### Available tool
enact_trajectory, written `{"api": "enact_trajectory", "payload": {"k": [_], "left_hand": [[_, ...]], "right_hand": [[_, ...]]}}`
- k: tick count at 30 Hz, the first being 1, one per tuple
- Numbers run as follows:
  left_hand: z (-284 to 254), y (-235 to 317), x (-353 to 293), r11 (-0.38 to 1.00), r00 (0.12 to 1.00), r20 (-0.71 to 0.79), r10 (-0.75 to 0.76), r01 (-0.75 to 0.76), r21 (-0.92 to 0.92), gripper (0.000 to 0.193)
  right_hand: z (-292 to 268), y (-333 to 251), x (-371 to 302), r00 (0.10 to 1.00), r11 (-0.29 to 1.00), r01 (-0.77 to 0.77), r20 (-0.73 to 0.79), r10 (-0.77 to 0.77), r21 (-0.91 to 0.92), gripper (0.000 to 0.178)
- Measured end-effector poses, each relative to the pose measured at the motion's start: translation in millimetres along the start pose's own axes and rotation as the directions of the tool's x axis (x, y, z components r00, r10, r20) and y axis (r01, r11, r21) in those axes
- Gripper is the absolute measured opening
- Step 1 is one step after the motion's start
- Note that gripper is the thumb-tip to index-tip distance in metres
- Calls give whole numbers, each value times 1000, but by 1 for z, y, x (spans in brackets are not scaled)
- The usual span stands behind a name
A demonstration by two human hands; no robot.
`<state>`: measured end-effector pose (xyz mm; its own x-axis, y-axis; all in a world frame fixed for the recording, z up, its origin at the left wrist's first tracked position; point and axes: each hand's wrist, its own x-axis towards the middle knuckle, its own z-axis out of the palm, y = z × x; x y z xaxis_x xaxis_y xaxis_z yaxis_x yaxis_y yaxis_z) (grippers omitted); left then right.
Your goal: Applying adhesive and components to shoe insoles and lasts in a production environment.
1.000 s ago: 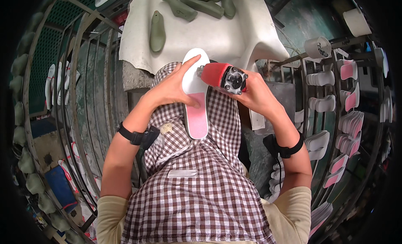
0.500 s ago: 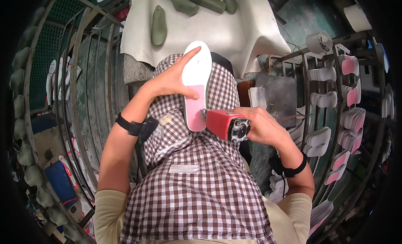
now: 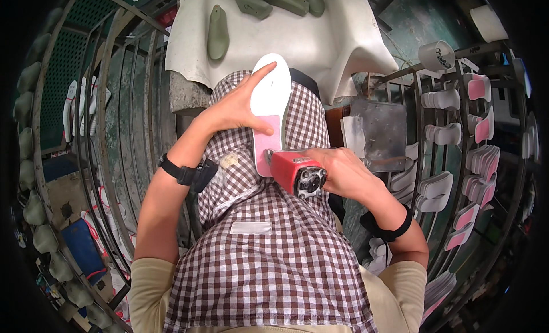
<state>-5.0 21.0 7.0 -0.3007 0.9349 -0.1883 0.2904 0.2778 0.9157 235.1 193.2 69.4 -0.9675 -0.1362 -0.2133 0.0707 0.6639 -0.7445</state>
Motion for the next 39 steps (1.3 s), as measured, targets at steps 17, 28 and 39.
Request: {"api": "enact_trajectory", "payload": {"k": [17, 28, 39], "left_hand": [[33, -6, -12, 514, 803, -565, -190, -409, -754, 65], [-80, 175, -146, 351, 156, -918, 364, -936, -20, 82], [-47, 111, -255, 642, 19, -974, 225, -754, 134, 79]], "right_hand": [[42, 358, -130, 299, 196, -953, -835, 463, -232, 83], [-5, -150, 122, 967, -387, 3, -100, -232, 922, 80], [-67, -473, 221, 248, 108, 967, -764, -596, 229, 47]]}}
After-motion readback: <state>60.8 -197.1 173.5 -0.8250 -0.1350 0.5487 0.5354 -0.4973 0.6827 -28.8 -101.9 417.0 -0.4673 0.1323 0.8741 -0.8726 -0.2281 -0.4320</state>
